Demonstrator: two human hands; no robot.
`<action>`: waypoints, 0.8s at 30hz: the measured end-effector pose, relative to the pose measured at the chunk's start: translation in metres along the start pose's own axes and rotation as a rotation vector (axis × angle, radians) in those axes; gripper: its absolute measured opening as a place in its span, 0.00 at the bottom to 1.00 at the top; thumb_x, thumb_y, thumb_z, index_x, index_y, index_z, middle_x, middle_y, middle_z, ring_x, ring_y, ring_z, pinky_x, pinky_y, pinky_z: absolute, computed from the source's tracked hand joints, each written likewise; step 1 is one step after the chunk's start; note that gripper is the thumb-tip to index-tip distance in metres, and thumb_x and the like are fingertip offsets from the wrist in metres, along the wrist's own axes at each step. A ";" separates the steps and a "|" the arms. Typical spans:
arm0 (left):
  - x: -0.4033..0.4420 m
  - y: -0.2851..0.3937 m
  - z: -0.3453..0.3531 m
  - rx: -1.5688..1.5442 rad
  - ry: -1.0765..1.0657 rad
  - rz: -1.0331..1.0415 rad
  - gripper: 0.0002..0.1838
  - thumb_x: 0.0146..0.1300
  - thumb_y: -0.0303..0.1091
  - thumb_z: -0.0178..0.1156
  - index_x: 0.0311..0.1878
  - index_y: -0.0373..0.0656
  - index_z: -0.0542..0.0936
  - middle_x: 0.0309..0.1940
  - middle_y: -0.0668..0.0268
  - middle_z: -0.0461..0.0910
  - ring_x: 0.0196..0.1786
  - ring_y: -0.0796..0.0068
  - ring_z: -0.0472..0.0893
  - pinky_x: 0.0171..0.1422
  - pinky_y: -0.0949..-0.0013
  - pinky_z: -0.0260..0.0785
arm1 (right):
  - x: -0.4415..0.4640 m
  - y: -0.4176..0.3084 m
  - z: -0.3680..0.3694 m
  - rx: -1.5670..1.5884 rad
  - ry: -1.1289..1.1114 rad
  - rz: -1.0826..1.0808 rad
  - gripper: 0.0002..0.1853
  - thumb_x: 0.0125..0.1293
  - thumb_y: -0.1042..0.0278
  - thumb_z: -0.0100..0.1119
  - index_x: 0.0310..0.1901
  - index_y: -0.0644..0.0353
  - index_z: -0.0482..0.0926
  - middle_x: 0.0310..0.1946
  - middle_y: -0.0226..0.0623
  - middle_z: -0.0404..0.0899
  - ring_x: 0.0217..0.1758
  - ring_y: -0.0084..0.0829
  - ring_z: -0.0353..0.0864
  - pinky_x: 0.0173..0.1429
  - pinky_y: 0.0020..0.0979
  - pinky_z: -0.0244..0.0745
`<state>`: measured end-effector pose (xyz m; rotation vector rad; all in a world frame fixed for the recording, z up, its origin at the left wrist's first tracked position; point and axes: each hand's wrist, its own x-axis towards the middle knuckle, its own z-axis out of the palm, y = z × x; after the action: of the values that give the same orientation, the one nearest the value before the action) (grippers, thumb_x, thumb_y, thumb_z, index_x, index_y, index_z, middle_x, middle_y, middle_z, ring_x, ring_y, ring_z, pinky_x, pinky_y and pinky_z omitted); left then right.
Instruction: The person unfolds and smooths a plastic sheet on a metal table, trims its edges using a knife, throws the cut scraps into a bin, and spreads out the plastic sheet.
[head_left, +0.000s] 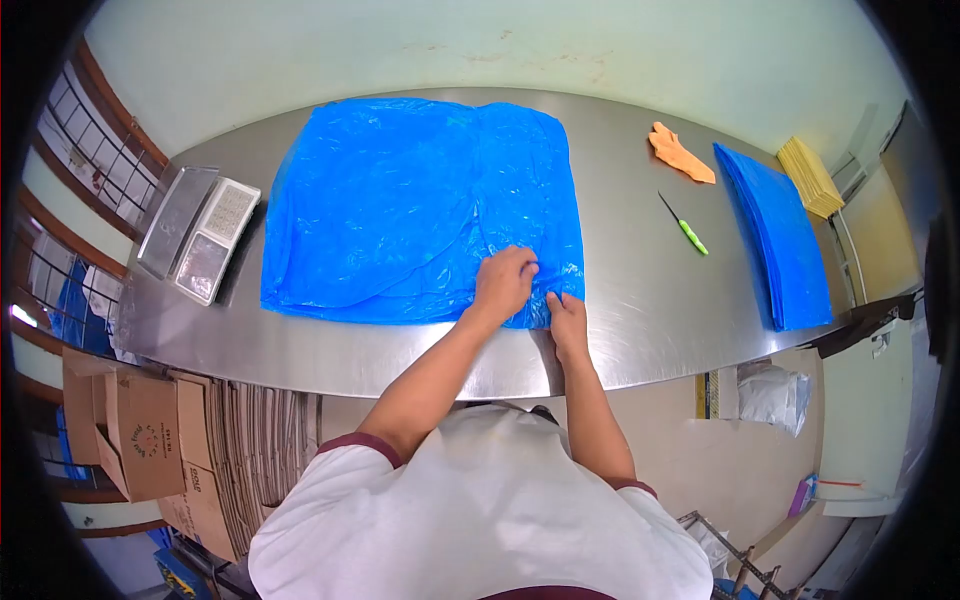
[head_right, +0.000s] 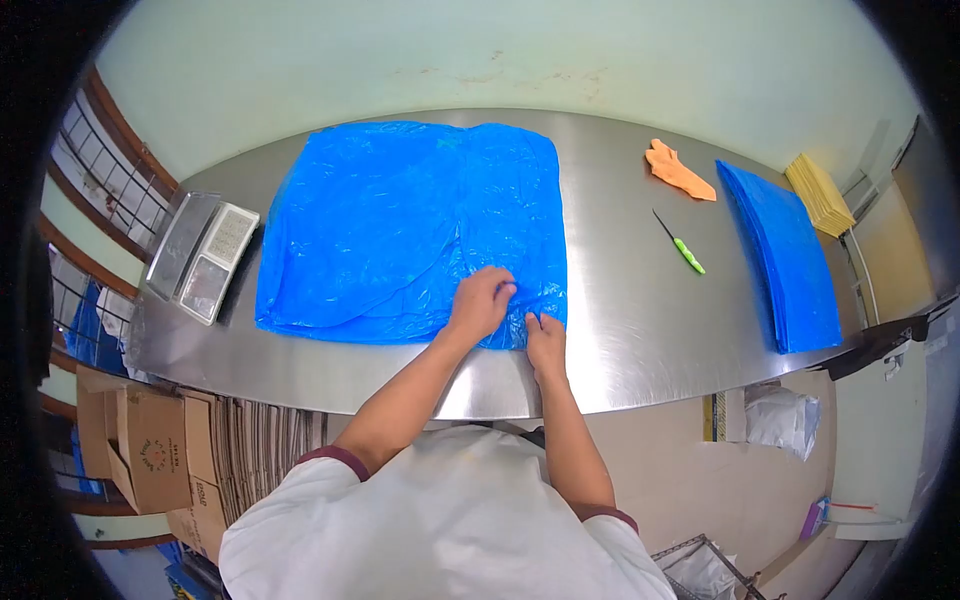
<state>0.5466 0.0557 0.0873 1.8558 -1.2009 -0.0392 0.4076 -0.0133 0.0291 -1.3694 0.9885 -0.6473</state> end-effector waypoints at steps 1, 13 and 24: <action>0.010 0.001 -0.010 -0.091 0.119 -0.023 0.08 0.60 0.33 0.64 0.40 0.41 0.81 0.35 0.58 0.81 0.40 0.60 0.80 0.47 0.61 0.71 | 0.003 0.003 0.002 0.005 0.018 0.000 0.12 0.69 0.67 0.55 0.30 0.65 0.80 0.24 0.30 0.76 0.27 0.21 0.68 0.34 0.30 0.63; 0.146 0.094 -0.263 -0.244 0.883 0.405 0.07 0.66 0.32 0.62 0.41 0.39 0.80 0.31 0.69 0.79 0.34 0.78 0.75 0.41 0.73 0.68 | 0.084 -0.053 0.150 0.007 -0.176 0.044 0.29 0.68 0.60 0.59 0.64 0.71 0.67 0.56 0.50 0.75 0.58 0.44 0.76 0.56 0.44 0.77; -0.002 0.074 -0.017 -0.482 -0.157 0.040 0.10 0.59 0.28 0.62 0.45 0.41 0.79 0.49 0.56 0.78 0.53 0.55 0.77 0.57 0.59 0.70 | -0.061 -0.011 0.038 0.456 -0.487 -0.270 0.29 0.73 0.59 0.53 0.71 0.56 0.58 0.62 0.39 0.68 0.64 0.32 0.69 0.66 0.38 0.67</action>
<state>0.5006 0.0592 0.1470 1.4244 -1.2077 -0.4226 0.4136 0.0561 0.0492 -1.1741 0.2456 -0.6473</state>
